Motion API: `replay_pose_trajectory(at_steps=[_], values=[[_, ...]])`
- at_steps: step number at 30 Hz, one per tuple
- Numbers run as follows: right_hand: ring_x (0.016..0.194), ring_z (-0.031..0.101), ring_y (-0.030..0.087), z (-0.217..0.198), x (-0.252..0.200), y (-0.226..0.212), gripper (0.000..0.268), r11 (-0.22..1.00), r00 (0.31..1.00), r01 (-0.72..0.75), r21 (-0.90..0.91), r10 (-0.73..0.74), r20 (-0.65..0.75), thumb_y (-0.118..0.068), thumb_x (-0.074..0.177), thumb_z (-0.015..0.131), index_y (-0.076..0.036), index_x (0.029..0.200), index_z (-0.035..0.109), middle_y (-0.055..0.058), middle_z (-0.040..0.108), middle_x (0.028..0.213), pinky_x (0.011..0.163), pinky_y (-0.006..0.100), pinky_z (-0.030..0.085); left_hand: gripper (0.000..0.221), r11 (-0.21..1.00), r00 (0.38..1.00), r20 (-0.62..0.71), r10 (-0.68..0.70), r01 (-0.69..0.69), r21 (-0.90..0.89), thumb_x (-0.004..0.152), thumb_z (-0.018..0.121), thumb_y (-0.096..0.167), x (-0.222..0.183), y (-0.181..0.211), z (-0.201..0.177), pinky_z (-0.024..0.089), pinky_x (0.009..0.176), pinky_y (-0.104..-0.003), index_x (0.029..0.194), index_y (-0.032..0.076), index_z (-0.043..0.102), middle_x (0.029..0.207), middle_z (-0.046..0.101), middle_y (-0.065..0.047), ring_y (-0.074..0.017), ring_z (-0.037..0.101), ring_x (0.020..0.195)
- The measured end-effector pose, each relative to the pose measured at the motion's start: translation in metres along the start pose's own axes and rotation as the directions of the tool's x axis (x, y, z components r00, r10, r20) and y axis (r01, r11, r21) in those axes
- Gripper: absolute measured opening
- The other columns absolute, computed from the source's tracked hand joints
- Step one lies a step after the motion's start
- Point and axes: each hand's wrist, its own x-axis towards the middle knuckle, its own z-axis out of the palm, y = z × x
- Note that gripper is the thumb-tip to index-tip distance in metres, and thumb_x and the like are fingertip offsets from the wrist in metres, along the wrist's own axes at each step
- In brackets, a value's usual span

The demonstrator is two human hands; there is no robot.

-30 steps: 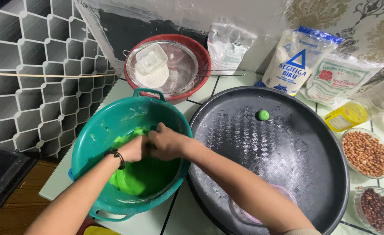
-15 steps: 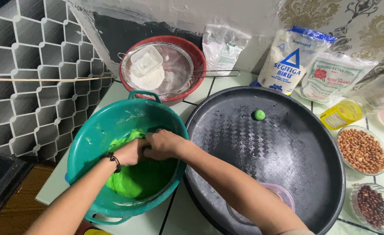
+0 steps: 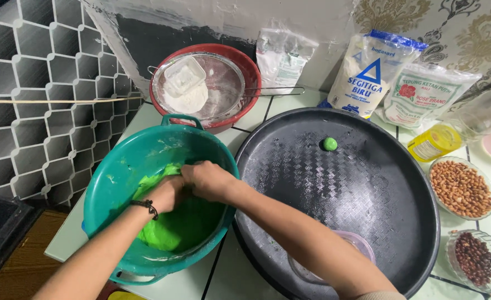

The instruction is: Rolling small pieces of green dough into balls and placing them on a tray

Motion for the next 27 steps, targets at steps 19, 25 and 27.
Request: replay_pose_trajectory(at_steps=[19,25,27], values=[[0.101,0.067,0.026,-0.167,-0.211,0.074,0.045,0.531,0.981,0.172,0.83,-0.017,-0.193,-0.024,0.096,0.063,0.006,0.13,0.059,0.021,0.067,0.111,0.086,0.047,0.065,0.055,0.956,0.95,0.266,-0.166,0.088,0.281,0.095,0.064,0.035,-0.008,0.213,-0.148,0.048,0.111,-0.047,0.149,0.03,0.053,0.136,0.069,-0.005,-0.0294,0.062,0.129],[0.089,0.059,0.02,-0.156,-0.269,0.105,0.054,0.523,0.9,0.244,0.817,0.192,-0.392,-0.023,0.102,0.054,0.004,0.148,0.048,0.015,0.06,0.098,0.089,0.05,0.064,0.041,0.935,0.932,-0.087,0.351,-0.354,-0.019,0.095,0.063,0.024,0.01,0.34,-0.115,0.059,0.09,-0.041,0.135,0.014,0.065,0.116,0.074,-0.013,-0.0345,0.071,0.109],[0.078,0.053,0.015,-0.149,-0.283,0.115,0.055,0.491,0.886,0.294,0.82,0.182,-0.427,-0.025,0.104,0.052,0.002,0.151,0.045,0.009,0.053,0.085,0.089,0.053,0.065,0.048,0.885,0.894,-0.102,0.436,-0.447,-0.128,0.093,0.068,0.023,0.02,0.374,-0.087,0.061,0.086,-0.04,0.138,0.009,0.061,0.117,0.073,-0.016,-0.0365,0.071,0.109]])
